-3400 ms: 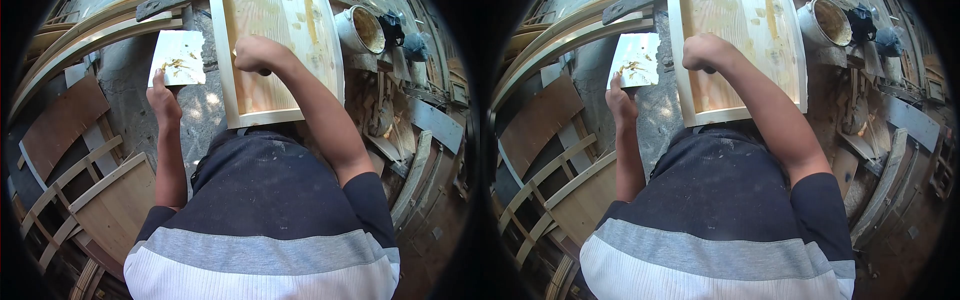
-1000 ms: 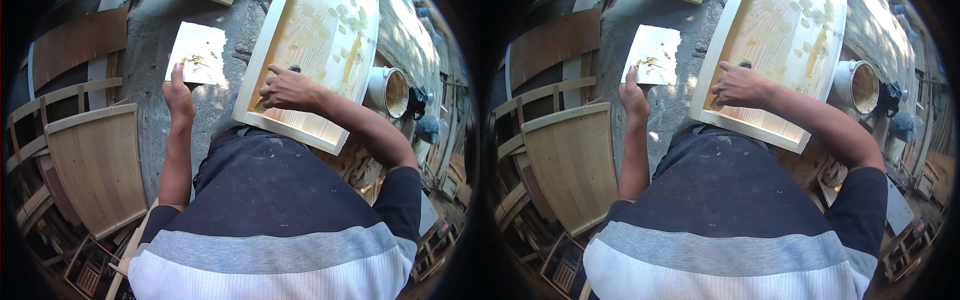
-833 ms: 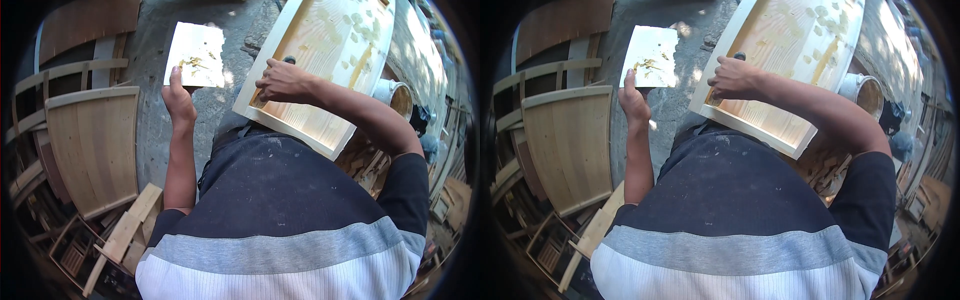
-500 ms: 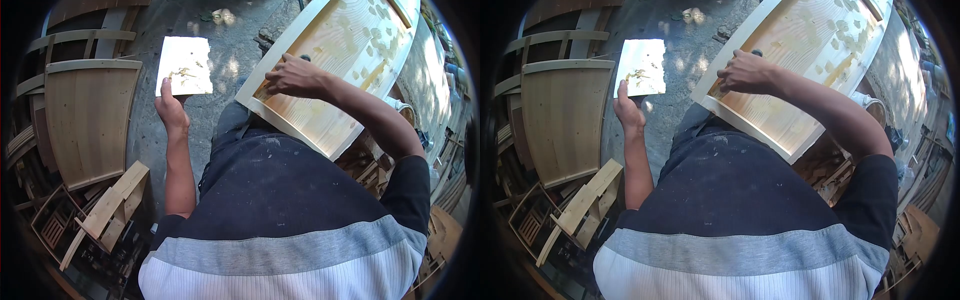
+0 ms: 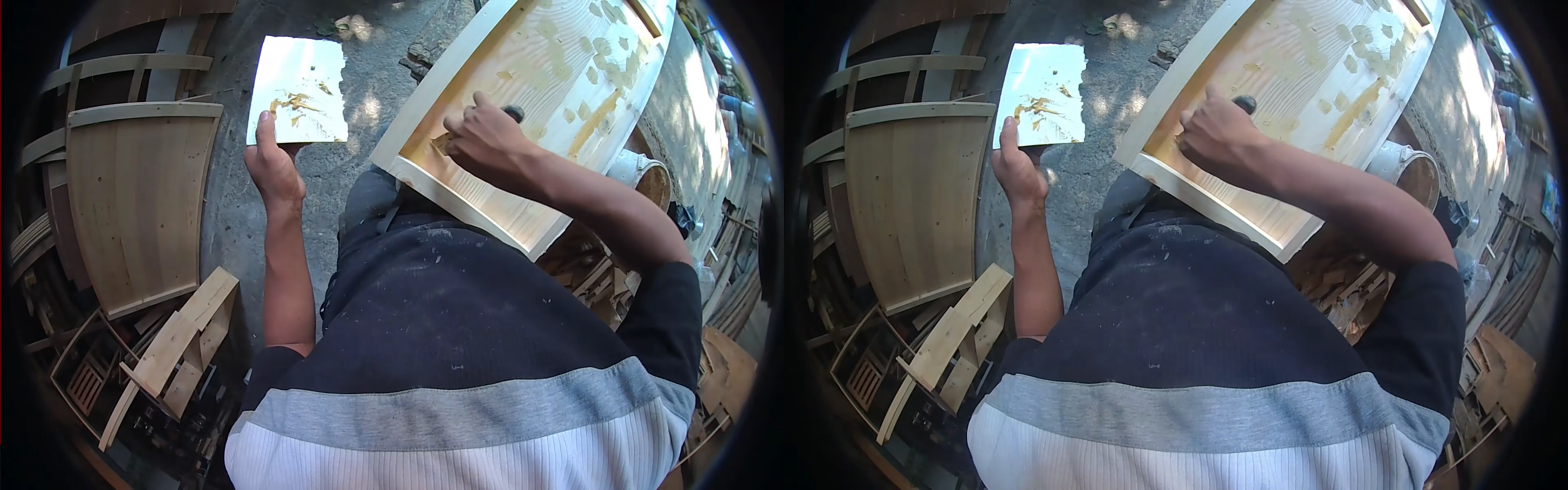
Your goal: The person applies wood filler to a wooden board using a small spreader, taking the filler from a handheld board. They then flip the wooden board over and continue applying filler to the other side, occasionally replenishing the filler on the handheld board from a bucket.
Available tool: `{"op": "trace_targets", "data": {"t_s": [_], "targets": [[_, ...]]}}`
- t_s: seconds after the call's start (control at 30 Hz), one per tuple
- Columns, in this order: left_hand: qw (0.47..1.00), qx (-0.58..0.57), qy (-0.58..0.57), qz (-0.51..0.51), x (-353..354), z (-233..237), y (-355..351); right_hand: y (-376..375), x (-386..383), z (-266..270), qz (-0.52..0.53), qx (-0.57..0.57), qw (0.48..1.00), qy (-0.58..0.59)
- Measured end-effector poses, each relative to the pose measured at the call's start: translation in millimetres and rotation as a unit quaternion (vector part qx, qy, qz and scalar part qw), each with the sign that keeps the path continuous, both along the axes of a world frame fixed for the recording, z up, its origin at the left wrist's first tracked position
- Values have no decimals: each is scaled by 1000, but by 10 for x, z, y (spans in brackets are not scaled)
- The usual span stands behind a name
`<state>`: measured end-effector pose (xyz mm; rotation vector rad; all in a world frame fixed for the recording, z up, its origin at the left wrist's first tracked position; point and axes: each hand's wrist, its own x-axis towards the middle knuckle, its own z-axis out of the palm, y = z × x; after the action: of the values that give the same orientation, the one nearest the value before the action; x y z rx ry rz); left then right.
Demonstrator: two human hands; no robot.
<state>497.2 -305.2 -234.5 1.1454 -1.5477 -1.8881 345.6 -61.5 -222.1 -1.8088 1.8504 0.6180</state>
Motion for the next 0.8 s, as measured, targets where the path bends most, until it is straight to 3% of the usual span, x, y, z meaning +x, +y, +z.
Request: {"op": "trace_targets", "data": {"t_s": [0.03,0.1,0.27,0.5,0.7,0.77,0.8], "targets": [[1000,0,-6,4,-20,5,35,85,1,-15,0,1,1000,-2],[1000,6,-5,6,10,9,76,281,8,-113,-24,-128,989,-66],[999,12,-36,10,94,-42,137,576,-193,-336,4,-175,969,-173],[998,4,-59,12,143,-101,234,519,-433,-753,56,-224,946,-226],[998,19,-45,27,82,-34,243,478,-163,-484,-14,-144,978,-152],[998,34,-36,35,103,16,245,545,-100,-353,-41,-130,988,-69],[998,32,-36,32,110,39,242,527,-164,-216,-29,-69,997,-32]]}}
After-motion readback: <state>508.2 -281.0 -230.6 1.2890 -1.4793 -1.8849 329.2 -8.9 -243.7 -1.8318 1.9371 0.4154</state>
